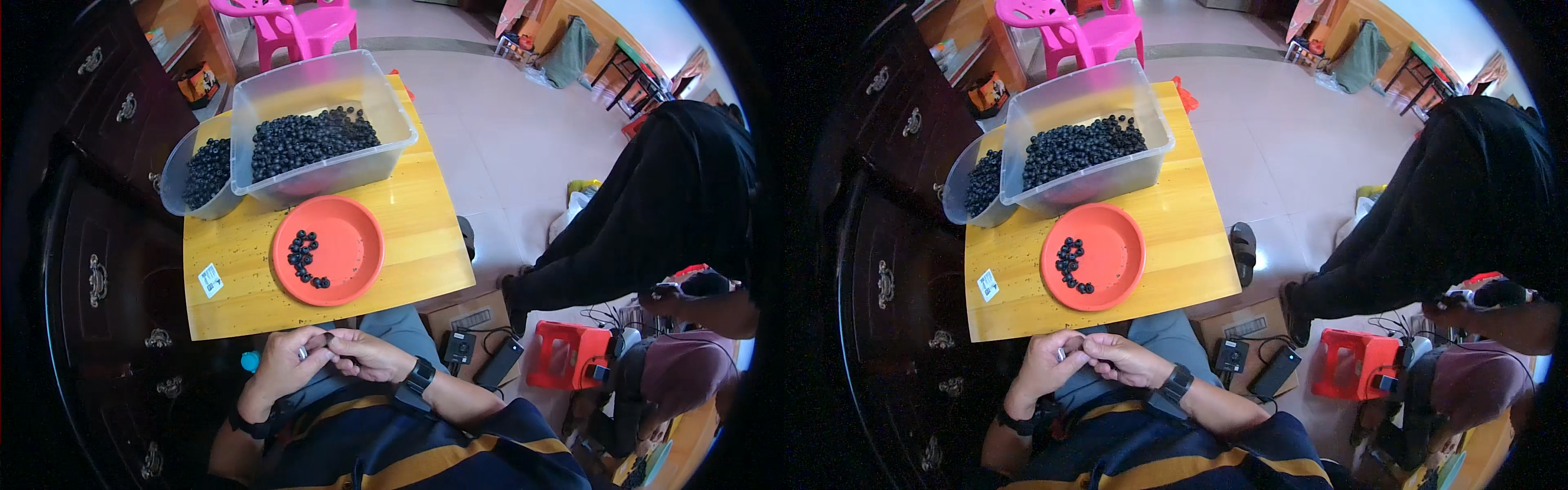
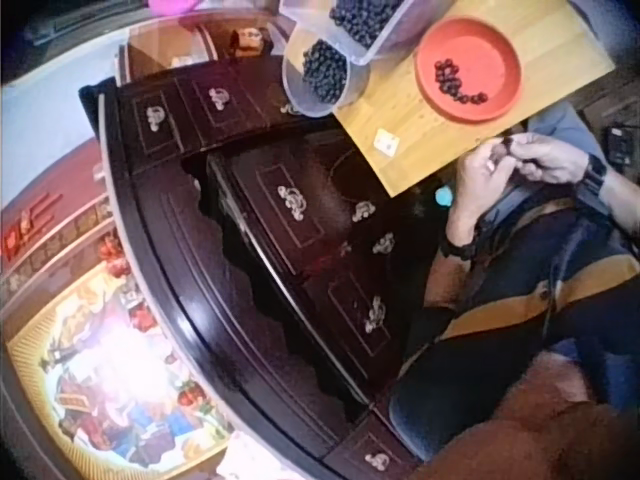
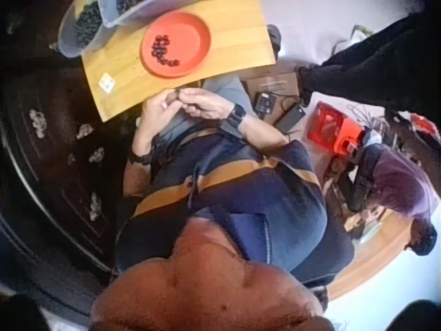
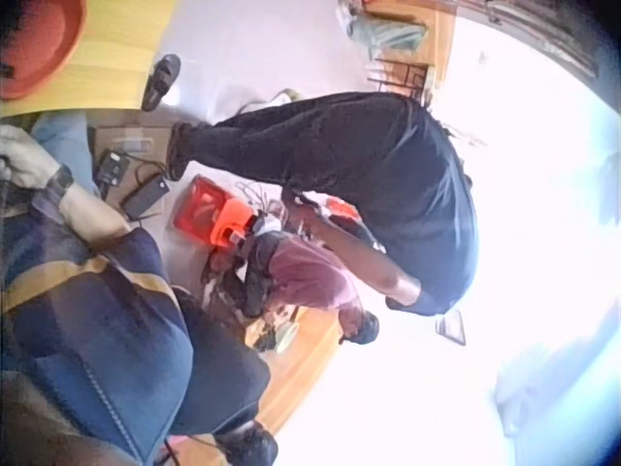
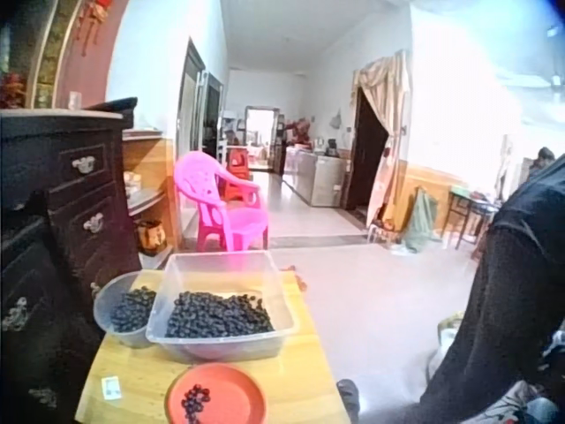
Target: Manually sorting small black manufactured parts from a large bin into a small plate.
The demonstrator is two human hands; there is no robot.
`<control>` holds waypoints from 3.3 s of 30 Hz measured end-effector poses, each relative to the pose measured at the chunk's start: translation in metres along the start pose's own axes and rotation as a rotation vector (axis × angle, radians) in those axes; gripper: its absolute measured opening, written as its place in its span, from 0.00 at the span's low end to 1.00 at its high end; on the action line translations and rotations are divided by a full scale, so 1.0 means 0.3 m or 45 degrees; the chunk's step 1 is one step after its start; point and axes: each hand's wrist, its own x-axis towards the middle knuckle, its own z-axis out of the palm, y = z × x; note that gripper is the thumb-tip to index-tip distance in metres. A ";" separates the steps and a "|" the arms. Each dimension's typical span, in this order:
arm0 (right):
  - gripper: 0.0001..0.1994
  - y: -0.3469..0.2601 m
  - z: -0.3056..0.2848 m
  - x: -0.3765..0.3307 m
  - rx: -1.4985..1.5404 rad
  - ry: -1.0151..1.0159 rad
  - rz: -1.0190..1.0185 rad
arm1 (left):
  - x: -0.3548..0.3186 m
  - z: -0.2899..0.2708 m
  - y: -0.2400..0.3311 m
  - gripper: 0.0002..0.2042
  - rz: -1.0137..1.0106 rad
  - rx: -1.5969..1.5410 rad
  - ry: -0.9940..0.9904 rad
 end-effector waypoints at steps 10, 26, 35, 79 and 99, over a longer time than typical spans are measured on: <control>0.10 -0.015 -0.014 -0.008 0.005 0.000 -0.032 | 0.004 -0.005 -0.014 0.04 -0.117 0.078 -0.028; 0.10 -0.028 -0.040 -0.006 0.042 -0.109 -0.057 | 0.034 0.018 0.013 0.05 -0.244 -0.701 0.019; 0.14 -0.020 -0.019 0.003 0.119 -0.033 -0.005 | -0.004 -0.007 -0.054 0.06 -0.094 -0.321 0.254; 0.08 -0.058 0.025 0.018 0.212 0.118 -0.176 | 0.076 -0.015 0.011 0.16 0.188 0.589 0.281; 0.09 -0.074 0.037 0.032 0.289 0.194 -0.178 | 0.080 -0.023 0.044 0.08 0.090 0.385 0.285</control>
